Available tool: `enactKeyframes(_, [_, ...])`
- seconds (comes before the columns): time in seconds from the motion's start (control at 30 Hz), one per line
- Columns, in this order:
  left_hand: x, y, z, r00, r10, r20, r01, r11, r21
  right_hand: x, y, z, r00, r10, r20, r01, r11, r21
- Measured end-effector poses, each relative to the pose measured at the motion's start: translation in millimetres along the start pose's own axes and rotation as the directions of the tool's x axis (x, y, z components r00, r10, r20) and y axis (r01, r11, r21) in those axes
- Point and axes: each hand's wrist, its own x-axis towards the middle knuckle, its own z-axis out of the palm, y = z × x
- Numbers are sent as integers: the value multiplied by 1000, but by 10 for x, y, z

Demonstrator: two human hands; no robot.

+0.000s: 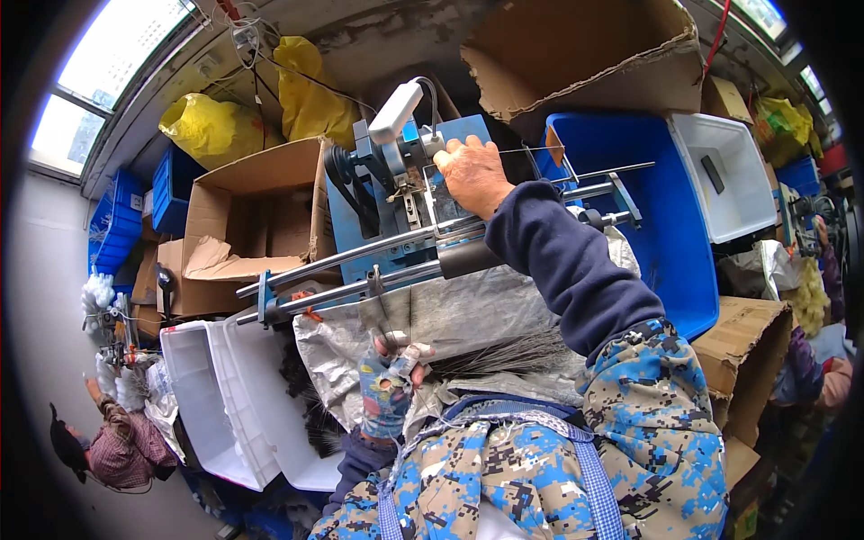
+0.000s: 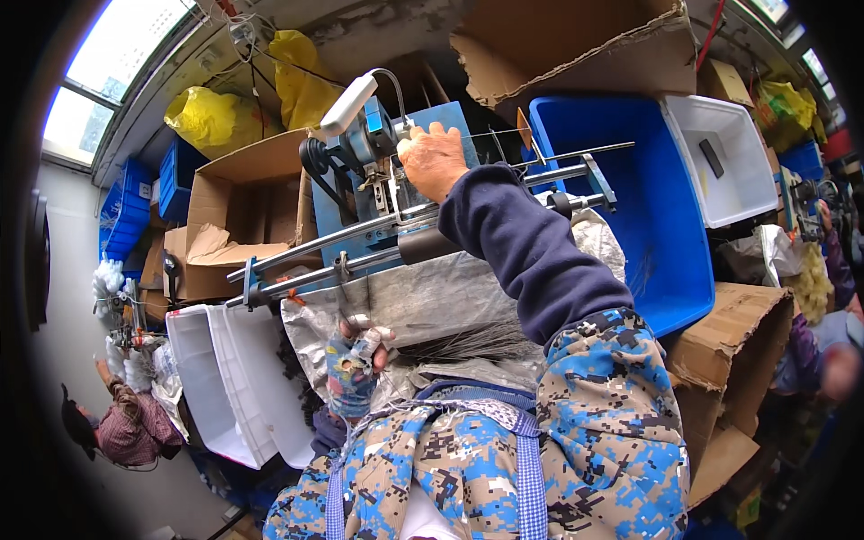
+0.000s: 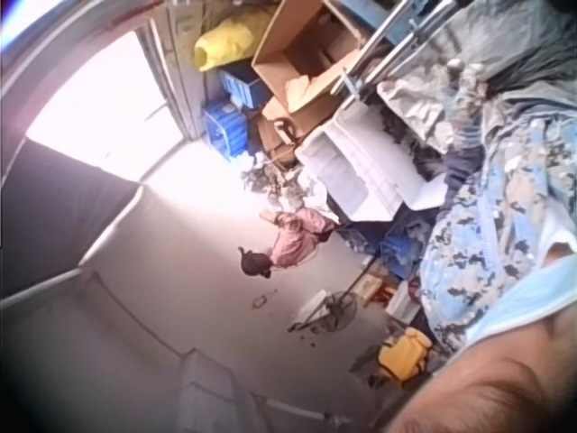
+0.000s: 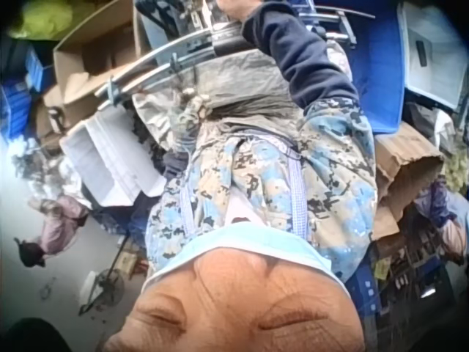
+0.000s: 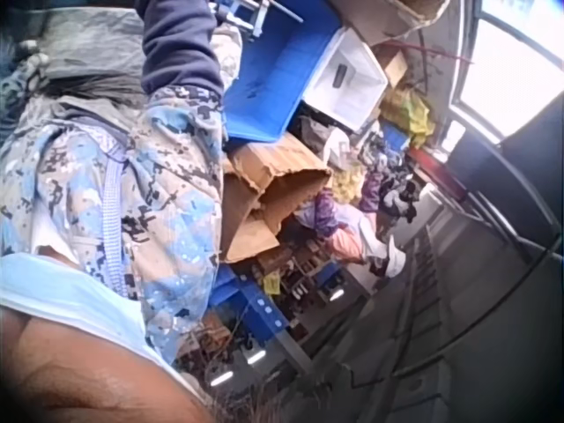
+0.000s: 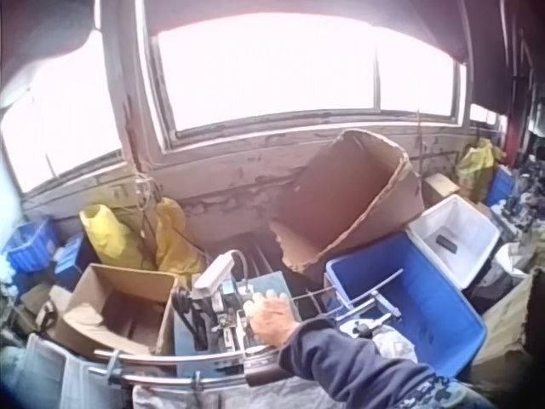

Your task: The person operates a manual machine to process bundles of black and white bristles, likely for broom or brush manufacturing. They feed the bristles into the machine, pull a lever to secure them, and then remove the processed bundles, placing them into a blue bin. The person also handles a bundle of white bristles and interacts briefly with a coworker.

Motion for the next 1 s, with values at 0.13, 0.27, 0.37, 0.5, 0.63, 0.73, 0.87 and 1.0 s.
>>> enactKeyframes(0.13, [22,-2,0,998,11,62,-15,998,62,-8,35,4,1000,-18,13,18,999,27])
enactKeyframes(0.27, [42,-78,-71,993,9,114,5,993,-120,21,72,101,999,-22,-24,24,997,74])
enactKeyframes(0.37, [65,-141,-144,983,38,181,-4,983,-185,-13,51,76,998,-23,-62,25,999,32])
enactKeyframes(0.5, [66,-148,-139,987,35,155,-26,998,-62,-25,58,95,996,-30,-80,31,999,8])
enactKeyframes(0.63, [98,-198,-183,978,11,206,28,982,-186,-25,72,84,1000,-17,-22,18,1000,16])
enactKeyframes(0.73, [64,-193,-143,983,11,181,17,988,-153,-1,75,120,999,-13,-33,14,999,48])
enactKeyframes(0.87, [100,-225,-201,968,-16,249,78,967,-242,4,60,116,1000,-10,-19,11,998,60])
enactKeyframes(1.0, [74,-203,-172,965,10,261,44,978,-202,61,104,128,999,-5,40,-1,991,135])
